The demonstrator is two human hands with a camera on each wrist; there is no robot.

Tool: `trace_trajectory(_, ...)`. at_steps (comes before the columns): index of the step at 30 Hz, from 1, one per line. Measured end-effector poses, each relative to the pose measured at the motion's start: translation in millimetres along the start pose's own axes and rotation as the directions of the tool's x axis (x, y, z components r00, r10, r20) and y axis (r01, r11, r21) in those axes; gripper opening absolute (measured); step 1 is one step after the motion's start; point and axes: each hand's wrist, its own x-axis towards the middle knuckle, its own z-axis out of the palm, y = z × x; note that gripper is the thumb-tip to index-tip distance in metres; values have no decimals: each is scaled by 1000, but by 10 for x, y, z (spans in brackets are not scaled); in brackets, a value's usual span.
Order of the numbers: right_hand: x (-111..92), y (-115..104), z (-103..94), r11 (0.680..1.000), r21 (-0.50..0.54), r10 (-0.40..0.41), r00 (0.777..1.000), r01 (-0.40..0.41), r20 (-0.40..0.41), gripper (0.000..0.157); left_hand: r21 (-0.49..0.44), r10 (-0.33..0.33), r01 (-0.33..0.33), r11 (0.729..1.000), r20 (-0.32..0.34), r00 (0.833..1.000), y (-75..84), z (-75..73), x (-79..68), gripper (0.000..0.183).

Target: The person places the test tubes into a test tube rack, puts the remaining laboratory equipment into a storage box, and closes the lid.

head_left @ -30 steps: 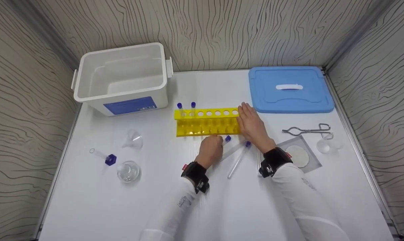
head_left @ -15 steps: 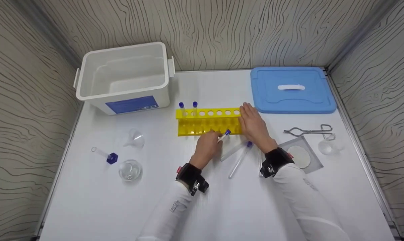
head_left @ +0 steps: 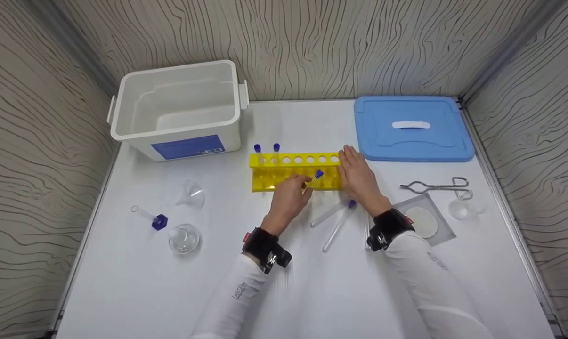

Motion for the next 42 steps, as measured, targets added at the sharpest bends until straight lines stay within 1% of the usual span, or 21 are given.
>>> trace_trajectory(7, 4, 0, 3, 1000, -2, 1, 1000, -1, 3, 57, -40, 49, -53, 998, -81, 995, 60, -138, 21, 29)
trace_trajectory(14, 10, 6, 17, 1000, -4, -10, 1000, 10, -11, 56, -82, 88, -102, 991, -160, 983, 106, -276, 52, 29)
trace_trajectory(18, 10, -3, 8, 1000, -3, -5, 1000, 5, -1, 56, -129, 114, -144, 981, -218, 969, 129, -343, 56, 30)
trace_trajectory(20, 9, -5, 2, 1000, 1, -1, 1000, 1, 3, 56, -148, 130, -170, 974, -251, 959, 128, -366, 58, 31)
trace_trajectory(25, 6, -6, -6, 1000, 7, 1, 1000, -1, 3, 56, -138, 160, -213, 967, -319, 934, 122, -428, 88, 29)
trace_trajectory(28, 6, -6, -9, 1000, 14, 10, 1000, -10, 13, 57, -145, 161, -220, 965, -338, 927, 119, -473, 111, 29)
trace_trajectory(33, 8, -5, -6, 1000, 14, 15, 1000, -15, 19, 57, -182, 143, -214, 960, -338, 930, 120, -533, 148, 30)
trace_trajectory(36, 9, -6, -4, 1000, 6, 12, 1000, -12, 15, 57, -181, 134, -205, 962, -342, 930, 126, -561, 167, 30)
trace_trajectory(40, 4, -8, 0, 1000, 7, 12, 1000, -12, 6, 57, -173, 134, -207, 963, -359, 923, 125, -595, 192, 30)
trace_trajectory(42, 0, -3, 8, 1000, 13, -1, 1000, 1, -16, 57, -168, 140, -215, 962, -371, 918, 116, -612, 208, 29)
